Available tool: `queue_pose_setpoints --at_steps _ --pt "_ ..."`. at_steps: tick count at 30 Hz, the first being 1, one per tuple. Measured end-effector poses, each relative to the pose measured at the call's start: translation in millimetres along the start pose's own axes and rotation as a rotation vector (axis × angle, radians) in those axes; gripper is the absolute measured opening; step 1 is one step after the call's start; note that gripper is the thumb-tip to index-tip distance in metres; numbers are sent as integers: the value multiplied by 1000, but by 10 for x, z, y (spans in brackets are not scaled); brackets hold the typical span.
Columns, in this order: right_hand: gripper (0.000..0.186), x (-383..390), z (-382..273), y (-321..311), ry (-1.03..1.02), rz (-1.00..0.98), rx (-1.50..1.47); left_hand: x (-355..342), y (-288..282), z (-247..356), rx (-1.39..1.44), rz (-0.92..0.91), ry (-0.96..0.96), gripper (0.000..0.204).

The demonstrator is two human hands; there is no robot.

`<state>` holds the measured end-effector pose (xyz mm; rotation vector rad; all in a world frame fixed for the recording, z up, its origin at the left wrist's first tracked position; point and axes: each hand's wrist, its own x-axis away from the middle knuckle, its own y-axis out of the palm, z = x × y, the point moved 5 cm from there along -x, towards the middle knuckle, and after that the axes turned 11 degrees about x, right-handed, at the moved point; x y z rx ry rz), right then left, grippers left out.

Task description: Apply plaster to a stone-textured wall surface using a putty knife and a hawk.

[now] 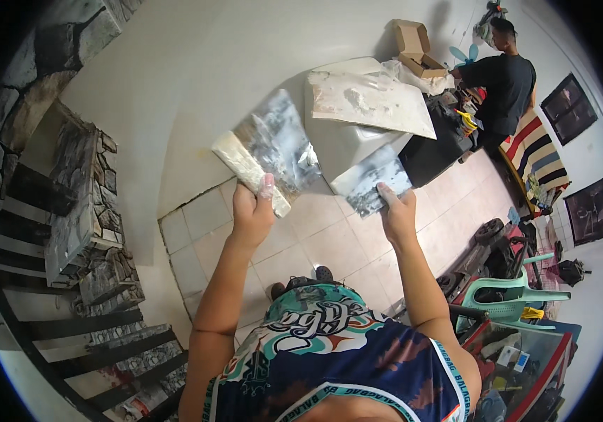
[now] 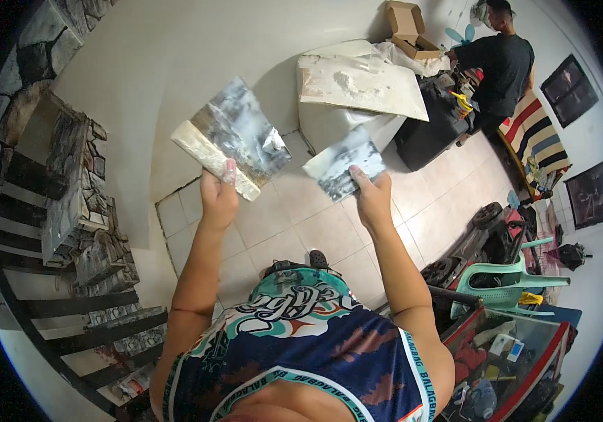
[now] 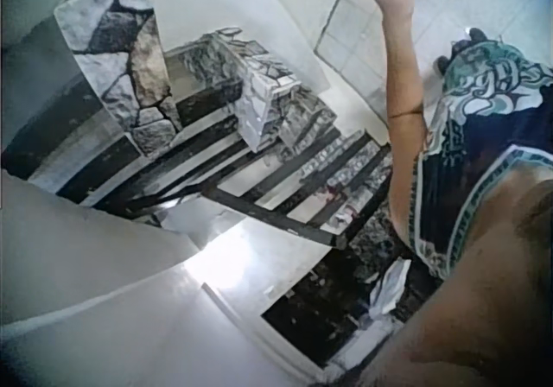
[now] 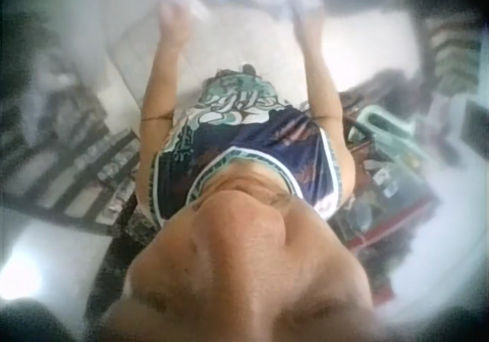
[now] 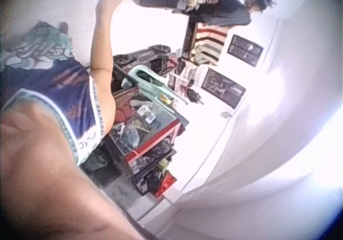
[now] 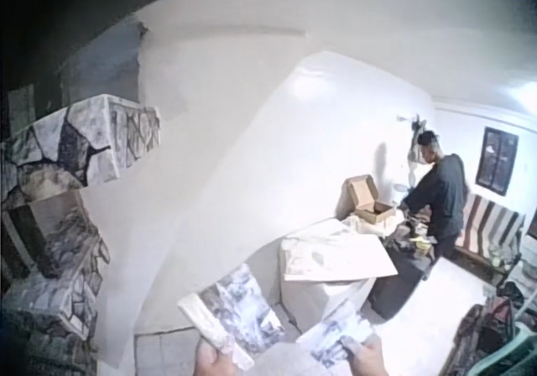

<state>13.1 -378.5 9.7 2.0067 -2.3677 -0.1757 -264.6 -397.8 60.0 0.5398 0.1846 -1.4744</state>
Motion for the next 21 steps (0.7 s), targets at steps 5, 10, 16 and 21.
queue_pose_setpoints --at_steps 5,10,16,21 --pt "30 216 50 395 159 -125 -261 189 30 -108 -309 -283 23 19" --pt "28 194 4 525 216 -164 -362 236 172 37 -506 -456 152 44" --pt "24 145 -336 745 242 -259 -416 230 -157 -15 -729 -476 119 56" --pt "47 158 -861 898 106 -383 -439 611 -883 -505 -1076 -348 -48 43"
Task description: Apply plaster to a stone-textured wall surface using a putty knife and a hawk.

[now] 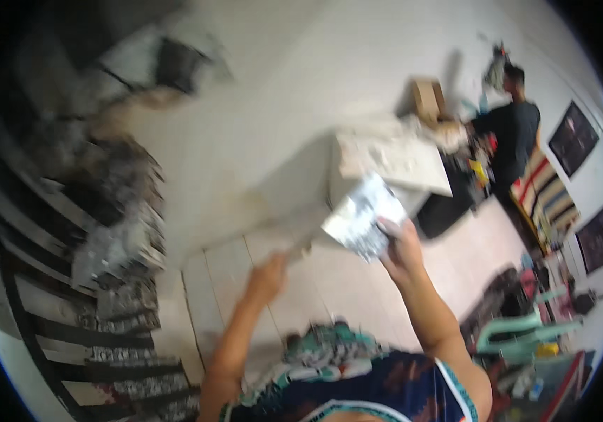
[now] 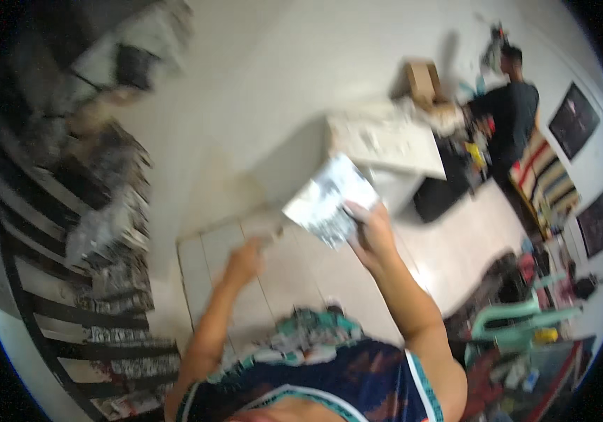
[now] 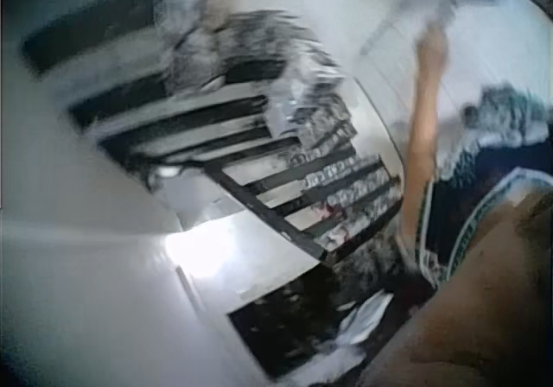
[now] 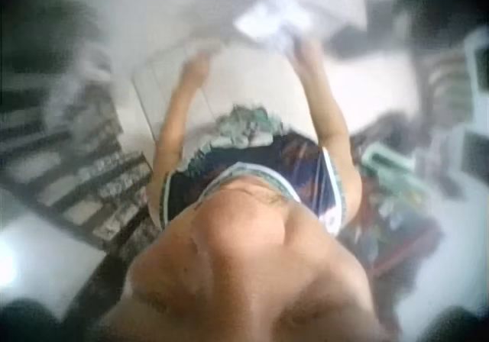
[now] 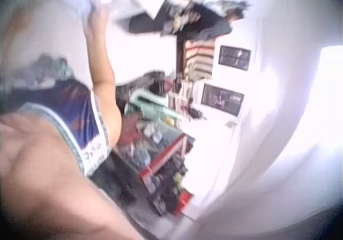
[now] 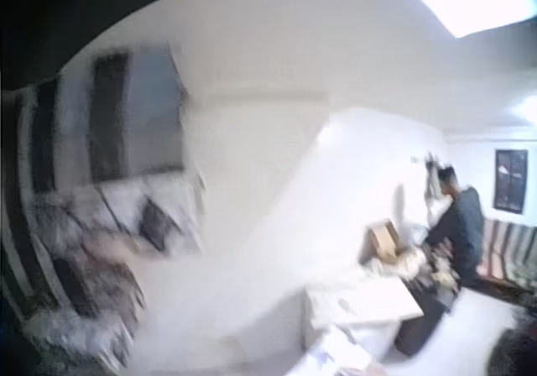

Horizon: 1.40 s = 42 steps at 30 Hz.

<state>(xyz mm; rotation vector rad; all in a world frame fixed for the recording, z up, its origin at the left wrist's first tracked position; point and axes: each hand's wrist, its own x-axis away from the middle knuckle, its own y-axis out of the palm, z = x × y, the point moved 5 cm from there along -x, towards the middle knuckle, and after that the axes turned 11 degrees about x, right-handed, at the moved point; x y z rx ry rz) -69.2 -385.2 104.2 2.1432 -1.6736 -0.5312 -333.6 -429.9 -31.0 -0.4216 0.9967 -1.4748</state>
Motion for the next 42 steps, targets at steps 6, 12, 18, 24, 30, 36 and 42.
queue_pose_setpoints --at_steps 6,12,18,24,30,36,42 --pt "47 22 -1047 538 -317 -117 -3 757 150 -346 312 89 -374 38" --pt "38 -210 -1868 1526 -529 -342 -74 1291 167 -782 406 237 -602 32" --pt "31 -968 -2508 2602 -466 -731 -305 1460 -167 -708 401 506 -532 27" --pt "35 -1763 -2861 3209 -522 -679 -383 1614 -336 -719 419 556 -550 26" --pt "35 -2003 -2837 3459 -360 -676 -394 1816 -471 -730 317 615 -594 26" --pt "31 -1965 -3071 3522 -1478 -359 733 1782 -450 -658 327 625 -542 27" --pt "20 -1969 -3321 3546 -1311 -386 551 1483 -380 -502 324 587 -514 27"
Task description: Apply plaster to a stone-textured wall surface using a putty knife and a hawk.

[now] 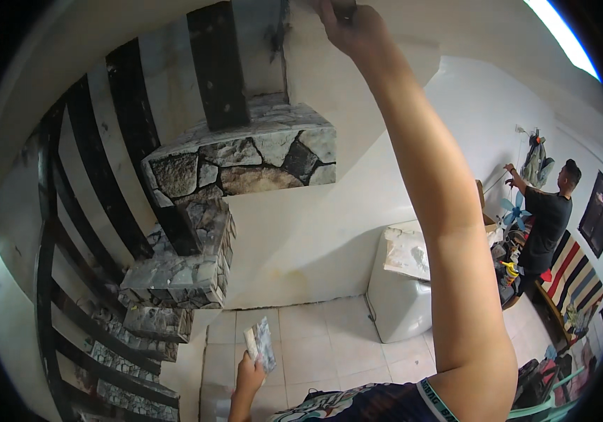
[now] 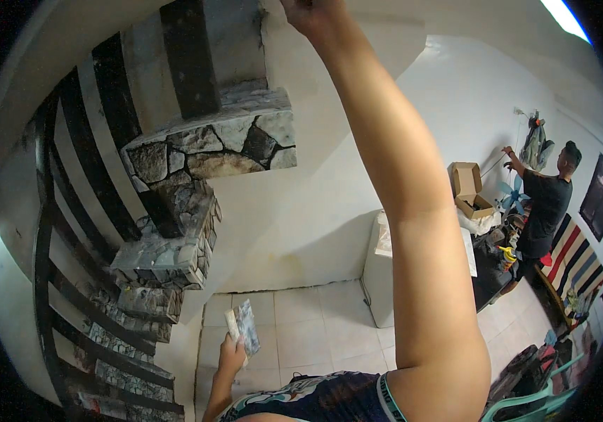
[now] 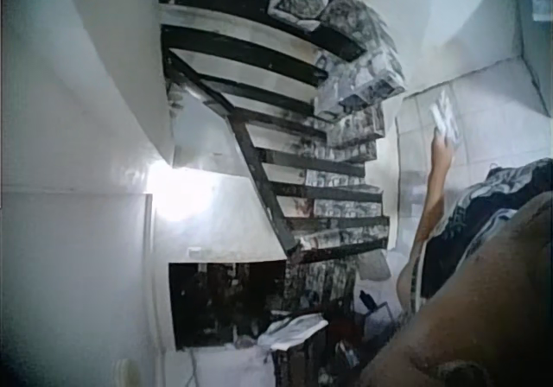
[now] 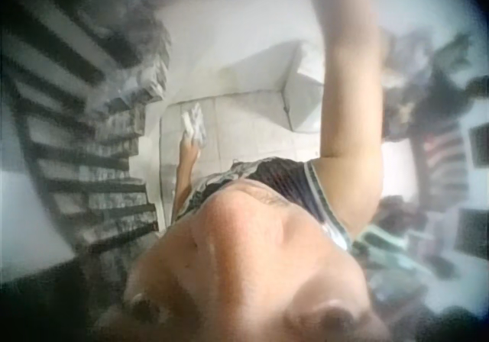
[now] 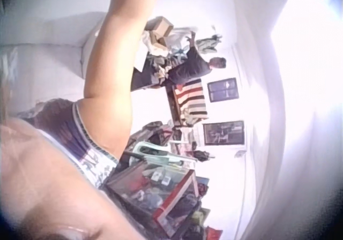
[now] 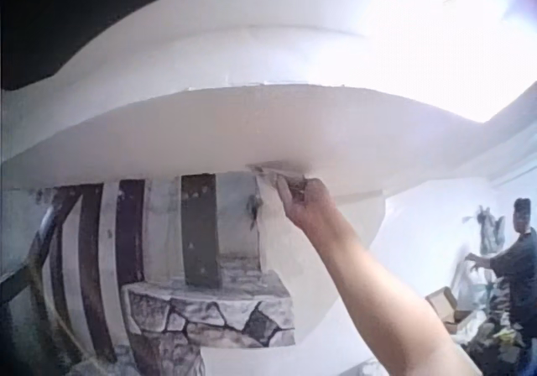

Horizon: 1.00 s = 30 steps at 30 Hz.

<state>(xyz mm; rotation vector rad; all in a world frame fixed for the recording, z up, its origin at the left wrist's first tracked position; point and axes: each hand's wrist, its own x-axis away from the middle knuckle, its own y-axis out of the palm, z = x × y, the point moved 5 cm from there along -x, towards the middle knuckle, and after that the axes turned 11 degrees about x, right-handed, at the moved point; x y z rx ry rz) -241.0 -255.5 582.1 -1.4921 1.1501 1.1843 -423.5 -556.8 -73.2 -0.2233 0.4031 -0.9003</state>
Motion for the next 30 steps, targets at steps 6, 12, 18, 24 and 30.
queue_pose_setpoints --at_steps 6,12,18,24,30 --pt "21 149 -548 -315 -1 71 -356 -4 -9 122 5 8 -42 26" --pt "29 390 -120 -997 471 -224 -1799 23 -48 -1 23 63 -93 27" --pt "22 761 220 -289 490 -3 -1413 31 -104 -94 35 78 -59 28" --pt "27 618 314 8 237 78 -398 -88 47 -85 122 47 -71 27" --pt "30 162 -25 -39 -223 151 563 -42 12 30 60 24 -93 26"
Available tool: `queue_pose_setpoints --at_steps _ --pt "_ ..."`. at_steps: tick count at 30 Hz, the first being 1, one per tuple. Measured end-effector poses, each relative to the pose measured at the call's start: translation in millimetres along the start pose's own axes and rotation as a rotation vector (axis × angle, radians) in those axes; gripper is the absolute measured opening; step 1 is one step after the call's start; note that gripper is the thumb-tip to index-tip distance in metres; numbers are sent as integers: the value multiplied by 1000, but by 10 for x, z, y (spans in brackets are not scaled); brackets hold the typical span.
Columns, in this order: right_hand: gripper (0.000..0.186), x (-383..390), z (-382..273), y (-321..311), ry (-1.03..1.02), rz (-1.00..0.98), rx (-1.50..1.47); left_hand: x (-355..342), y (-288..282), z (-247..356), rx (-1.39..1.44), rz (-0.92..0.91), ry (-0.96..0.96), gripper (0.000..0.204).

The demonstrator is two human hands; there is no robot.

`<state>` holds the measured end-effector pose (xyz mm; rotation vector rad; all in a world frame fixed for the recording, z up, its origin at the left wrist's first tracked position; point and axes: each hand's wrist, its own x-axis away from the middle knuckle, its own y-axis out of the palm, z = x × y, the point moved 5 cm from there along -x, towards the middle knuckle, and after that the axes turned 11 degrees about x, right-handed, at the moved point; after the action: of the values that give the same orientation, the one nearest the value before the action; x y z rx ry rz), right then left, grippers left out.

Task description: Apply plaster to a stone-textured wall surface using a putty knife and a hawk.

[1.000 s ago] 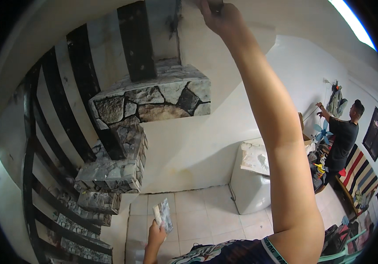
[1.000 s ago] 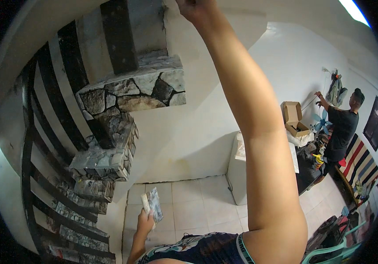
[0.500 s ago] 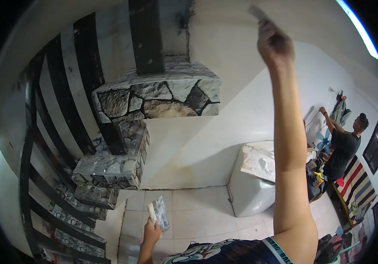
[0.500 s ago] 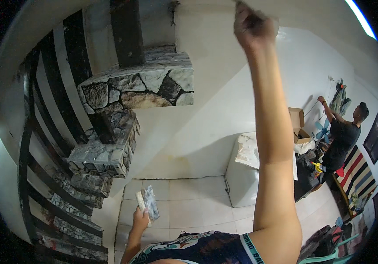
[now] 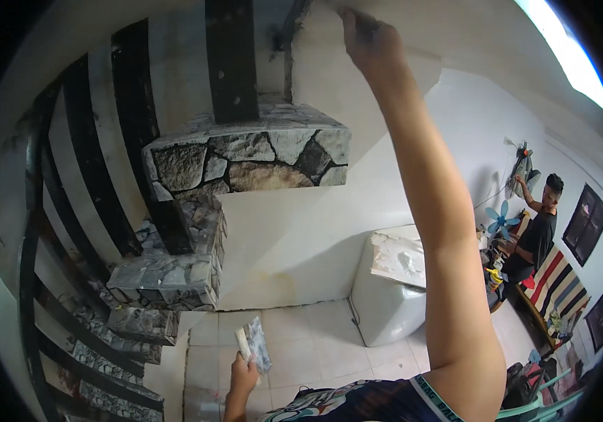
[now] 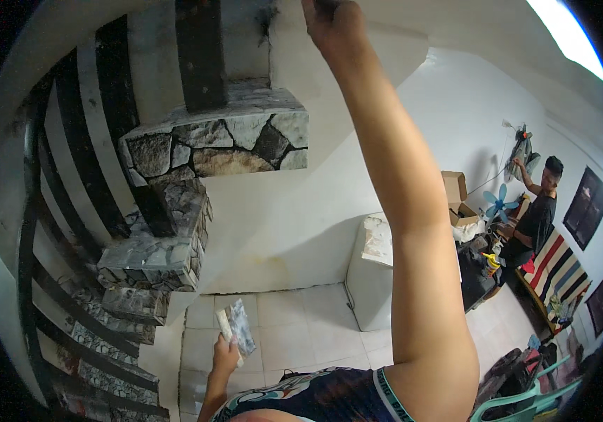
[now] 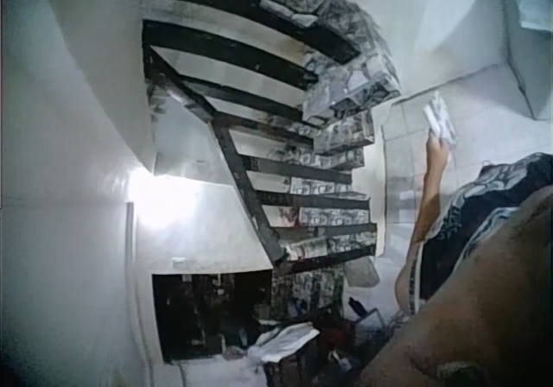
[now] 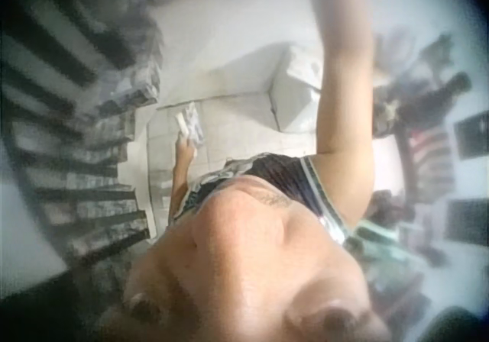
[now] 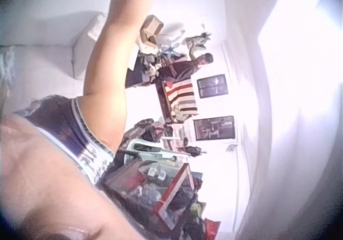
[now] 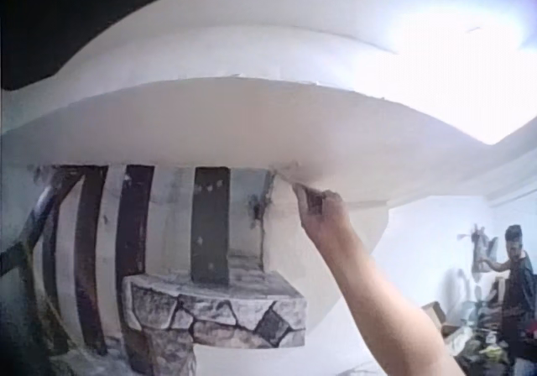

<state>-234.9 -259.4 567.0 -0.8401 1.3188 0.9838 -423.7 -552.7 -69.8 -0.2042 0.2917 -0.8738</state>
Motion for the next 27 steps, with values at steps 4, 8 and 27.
queue_pose_setpoints --at_steps 4,8,27 --pt "30 -140 369 16 442 -83 -1128 -25 -37 -255 53 -25 47 27" --pt "27 -86 -4 -730 549 -196 -1825 -14 -204 -327 5 19 25 28" --pt "37 372 213 472 752 -249 -1375 -57 -134 -402 71 -88 25 28"
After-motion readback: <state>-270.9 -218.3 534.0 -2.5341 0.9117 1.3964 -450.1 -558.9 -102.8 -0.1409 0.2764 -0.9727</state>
